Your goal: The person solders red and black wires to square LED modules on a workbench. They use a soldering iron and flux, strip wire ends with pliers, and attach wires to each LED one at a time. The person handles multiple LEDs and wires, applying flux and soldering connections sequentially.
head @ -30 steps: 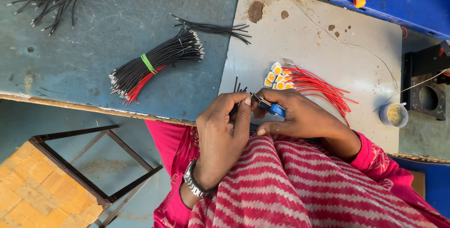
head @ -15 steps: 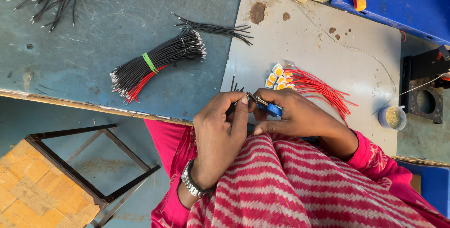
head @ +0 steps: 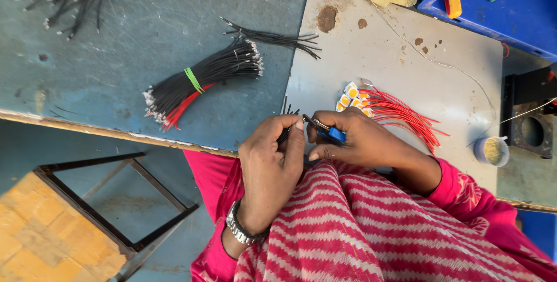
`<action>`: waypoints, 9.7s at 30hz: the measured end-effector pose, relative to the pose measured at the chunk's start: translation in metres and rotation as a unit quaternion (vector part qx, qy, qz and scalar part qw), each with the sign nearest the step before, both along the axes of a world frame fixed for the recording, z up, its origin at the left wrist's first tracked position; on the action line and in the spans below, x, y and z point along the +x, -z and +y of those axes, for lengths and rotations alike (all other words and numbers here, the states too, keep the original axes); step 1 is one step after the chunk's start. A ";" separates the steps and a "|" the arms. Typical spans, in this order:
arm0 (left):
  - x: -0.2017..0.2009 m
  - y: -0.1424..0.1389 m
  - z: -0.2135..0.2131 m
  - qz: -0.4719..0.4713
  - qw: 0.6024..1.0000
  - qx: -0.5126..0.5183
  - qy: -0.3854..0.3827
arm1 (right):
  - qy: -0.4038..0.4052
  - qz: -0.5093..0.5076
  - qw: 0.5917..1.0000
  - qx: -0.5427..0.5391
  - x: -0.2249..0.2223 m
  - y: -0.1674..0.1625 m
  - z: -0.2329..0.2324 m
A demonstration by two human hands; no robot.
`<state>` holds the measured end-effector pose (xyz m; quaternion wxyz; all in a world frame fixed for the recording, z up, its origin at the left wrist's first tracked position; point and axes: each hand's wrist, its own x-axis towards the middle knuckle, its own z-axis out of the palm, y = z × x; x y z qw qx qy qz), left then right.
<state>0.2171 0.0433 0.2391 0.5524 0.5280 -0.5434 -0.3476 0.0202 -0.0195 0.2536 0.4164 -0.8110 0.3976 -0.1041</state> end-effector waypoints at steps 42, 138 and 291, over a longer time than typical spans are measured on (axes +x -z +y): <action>-0.133 0.016 -0.035 0.113 0.959 0.038 0.258 | 0.320 -0.442 0.836 0.059 -0.111 0.056 0.025; -0.088 0.031 0.027 -0.234 0.925 -0.198 0.224 | 0.171 -0.618 0.759 0.111 -0.083 0.064 0.112; -0.165 0.037 -0.013 -0.093 0.890 0.132 0.426 | 0.262 -0.187 0.872 -0.369 -0.192 0.124 0.127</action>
